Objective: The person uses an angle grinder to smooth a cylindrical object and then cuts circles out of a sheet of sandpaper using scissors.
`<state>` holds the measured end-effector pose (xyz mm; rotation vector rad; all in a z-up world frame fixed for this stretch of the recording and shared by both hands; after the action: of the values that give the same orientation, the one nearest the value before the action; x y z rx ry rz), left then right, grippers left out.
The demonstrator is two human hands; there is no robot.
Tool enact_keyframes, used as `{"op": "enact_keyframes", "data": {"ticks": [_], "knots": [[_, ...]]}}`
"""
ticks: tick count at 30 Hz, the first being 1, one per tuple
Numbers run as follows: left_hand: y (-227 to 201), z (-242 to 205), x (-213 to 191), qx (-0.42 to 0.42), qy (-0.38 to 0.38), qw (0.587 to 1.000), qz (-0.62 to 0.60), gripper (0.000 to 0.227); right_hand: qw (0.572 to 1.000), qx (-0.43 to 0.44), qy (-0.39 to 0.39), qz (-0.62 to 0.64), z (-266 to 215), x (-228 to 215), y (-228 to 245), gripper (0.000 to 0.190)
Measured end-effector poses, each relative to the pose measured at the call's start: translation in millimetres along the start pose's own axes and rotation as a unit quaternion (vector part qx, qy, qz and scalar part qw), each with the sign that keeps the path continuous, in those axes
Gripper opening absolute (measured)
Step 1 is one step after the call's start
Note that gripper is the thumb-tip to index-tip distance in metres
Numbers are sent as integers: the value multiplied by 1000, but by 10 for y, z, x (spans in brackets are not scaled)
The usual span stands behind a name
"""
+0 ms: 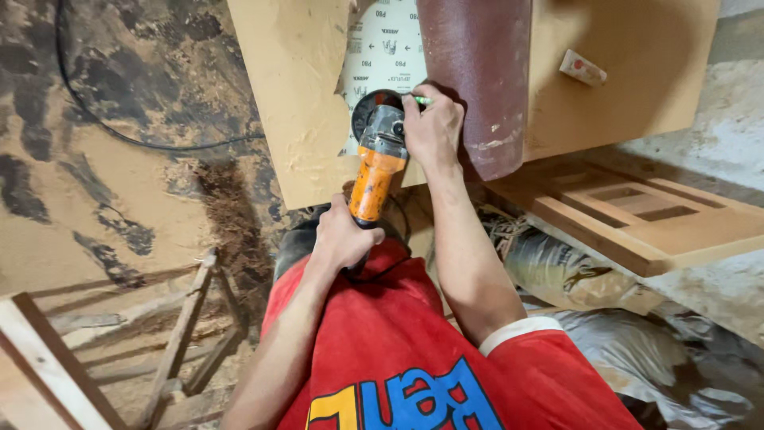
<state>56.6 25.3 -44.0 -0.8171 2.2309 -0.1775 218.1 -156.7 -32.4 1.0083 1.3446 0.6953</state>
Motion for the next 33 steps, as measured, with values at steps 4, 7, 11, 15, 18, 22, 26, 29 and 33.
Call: {"op": "enact_keyframes", "data": {"ticks": [4,7,11,15,18,22,26,29,33], "knots": [[0,66,-151,23,12,1000,16,81,1000,-11,-5,-7,-30,-13,48,19],[14,113,-239,77,-10,997,3,83,999,-22,-24,-3,-151,-66,8,19],[93,254,-332,54,45,993,99,75,999,22,-46,19,-239,-114,-40,20],[88,331,-551,104,56,986,114,84,988,106,-101,50,-506,-111,-193,23],[104,448,-719,128,97,976,150,87,970,139,-170,104,-793,-45,-283,19],[100,679,-915,159,138,952,223,80,949,136,-280,44,-1114,130,-262,16],[95,797,-1040,191,156,933,262,78,921,155,-354,54,-1402,381,-204,19],[31,838,-1099,199,151,922,294,78,908,137,-384,93,-1521,522,-24,13],[-78,940,-1201,225,168,906,316,76,876,179,-405,192,-1574,773,45,12]]}}
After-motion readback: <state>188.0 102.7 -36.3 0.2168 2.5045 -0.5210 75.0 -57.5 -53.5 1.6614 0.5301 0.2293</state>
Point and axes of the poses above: each hand's wrist, its own z-axis towards the middle knuckle, its own x-axis out of the palm, y = z × x, the point moved 7 cm from there along z, towards the middle knuckle, and after that the axes turned 12 degrees about z, right-handed, at the moved point
